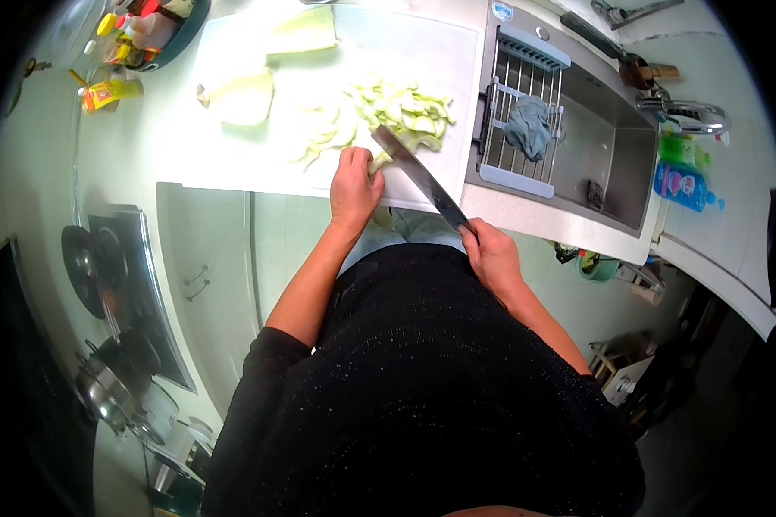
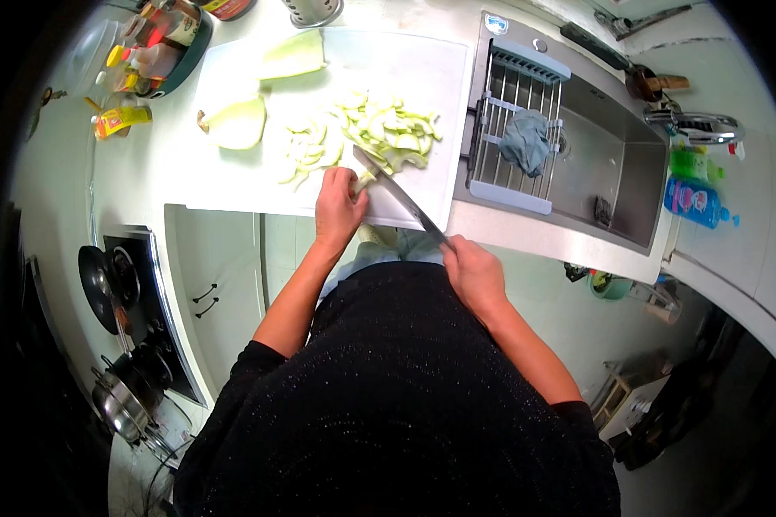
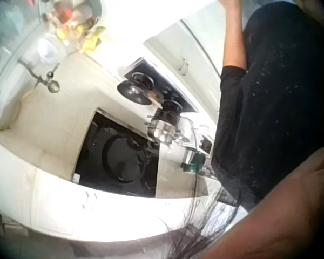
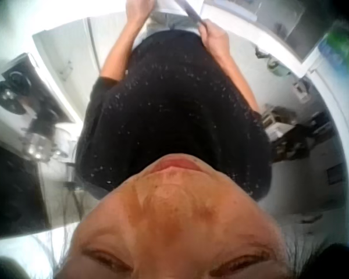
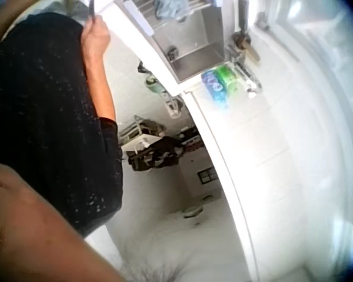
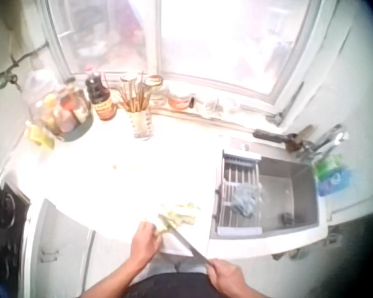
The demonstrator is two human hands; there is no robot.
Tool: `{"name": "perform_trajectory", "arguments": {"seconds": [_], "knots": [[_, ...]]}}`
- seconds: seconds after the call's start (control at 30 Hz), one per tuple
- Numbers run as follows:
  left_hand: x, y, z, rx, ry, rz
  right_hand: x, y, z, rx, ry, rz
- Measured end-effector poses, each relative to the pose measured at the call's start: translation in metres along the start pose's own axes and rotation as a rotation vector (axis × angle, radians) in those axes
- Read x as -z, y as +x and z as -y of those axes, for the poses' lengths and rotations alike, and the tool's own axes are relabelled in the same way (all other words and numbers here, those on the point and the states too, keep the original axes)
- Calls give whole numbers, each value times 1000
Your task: The person slices a light green vegetable into thin strips on a white cutting board using a knife. The person repeatedly cuts the vegetable and gathers the pieces into a pile.
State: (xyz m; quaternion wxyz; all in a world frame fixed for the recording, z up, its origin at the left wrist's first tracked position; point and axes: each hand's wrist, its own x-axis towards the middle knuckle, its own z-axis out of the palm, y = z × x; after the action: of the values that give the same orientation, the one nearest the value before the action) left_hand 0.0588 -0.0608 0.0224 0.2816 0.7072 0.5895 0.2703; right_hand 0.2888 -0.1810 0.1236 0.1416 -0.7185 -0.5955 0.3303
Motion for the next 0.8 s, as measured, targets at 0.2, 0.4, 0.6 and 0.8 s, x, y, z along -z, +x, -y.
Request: {"name": "perform_trajectory", "arguments": {"seconds": [0.2,0.4,0.6,0.8], "knots": [[0,0,2,18,-72,57,-32,6,4,27,-148,-24],[-1,2,10,-41,-34,63,-50,22,21,66,-237,-42],[7,2,3,-83,79,12,-65,41,23,149,-312,-109],[5,7,17,-158,200,-68,-52,43,18,193,-415,-196]]}}
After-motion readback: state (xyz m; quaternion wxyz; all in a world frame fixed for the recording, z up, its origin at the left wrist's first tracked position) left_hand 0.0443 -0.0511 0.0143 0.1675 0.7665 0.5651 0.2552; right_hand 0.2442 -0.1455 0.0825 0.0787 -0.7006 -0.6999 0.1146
